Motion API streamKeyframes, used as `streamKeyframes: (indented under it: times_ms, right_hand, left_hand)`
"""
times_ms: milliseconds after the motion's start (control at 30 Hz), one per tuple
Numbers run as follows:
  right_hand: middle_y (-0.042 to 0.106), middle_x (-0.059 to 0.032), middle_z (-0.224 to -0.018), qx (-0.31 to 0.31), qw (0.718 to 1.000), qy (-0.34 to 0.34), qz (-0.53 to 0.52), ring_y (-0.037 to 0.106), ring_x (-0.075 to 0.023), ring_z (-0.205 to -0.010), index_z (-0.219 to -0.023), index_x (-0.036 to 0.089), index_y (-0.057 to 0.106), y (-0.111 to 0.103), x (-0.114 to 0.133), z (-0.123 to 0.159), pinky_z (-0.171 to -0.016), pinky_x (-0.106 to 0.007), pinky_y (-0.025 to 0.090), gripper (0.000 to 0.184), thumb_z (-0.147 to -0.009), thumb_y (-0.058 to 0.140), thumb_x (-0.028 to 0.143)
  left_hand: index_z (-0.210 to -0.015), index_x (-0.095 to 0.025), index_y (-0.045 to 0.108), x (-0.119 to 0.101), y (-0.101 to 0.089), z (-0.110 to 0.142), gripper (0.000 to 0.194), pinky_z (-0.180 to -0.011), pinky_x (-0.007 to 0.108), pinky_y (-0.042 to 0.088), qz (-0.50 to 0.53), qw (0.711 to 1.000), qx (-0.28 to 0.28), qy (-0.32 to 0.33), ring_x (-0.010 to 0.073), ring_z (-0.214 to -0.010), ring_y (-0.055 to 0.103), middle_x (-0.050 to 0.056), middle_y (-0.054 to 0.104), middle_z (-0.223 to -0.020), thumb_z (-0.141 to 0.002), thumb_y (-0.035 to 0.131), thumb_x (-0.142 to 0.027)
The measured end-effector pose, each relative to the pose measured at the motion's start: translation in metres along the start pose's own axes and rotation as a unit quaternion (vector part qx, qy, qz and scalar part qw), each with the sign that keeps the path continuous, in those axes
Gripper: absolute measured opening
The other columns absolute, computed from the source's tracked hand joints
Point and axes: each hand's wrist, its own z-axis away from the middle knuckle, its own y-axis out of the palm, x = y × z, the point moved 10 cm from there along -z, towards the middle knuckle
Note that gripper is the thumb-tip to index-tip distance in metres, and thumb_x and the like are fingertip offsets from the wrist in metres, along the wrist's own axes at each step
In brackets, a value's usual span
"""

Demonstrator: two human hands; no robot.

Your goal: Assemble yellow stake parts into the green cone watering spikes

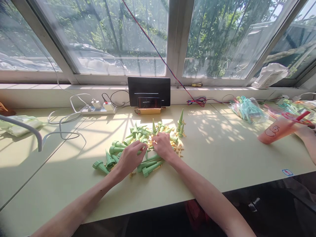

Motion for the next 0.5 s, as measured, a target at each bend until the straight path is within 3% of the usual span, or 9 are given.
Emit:
streamKeyframes:
  times_ms: [500]
  right_hand:
    - [0.059, -0.0049, -0.081, 0.017, 1.000, 0.004, 0.026, 0.051, -0.0208, -0.087, -0.078, 0.017, 0.069, 0.0020, 0.0019, 0.0005, -0.081, -0.033, 0.030, 0.019, -0.090, 0.055, 0.016]
  left_hand:
    - [-0.084, -0.018, 0.065, 0.0021, 0.0001, 0.0003, 0.022, -0.058, 0.024, 0.040, -0.002, 1.000, 0.004, -0.005, 0.0128, -0.061, 0.053, 0.002, 0.057, -0.073, -0.093, 0.046, -0.024]
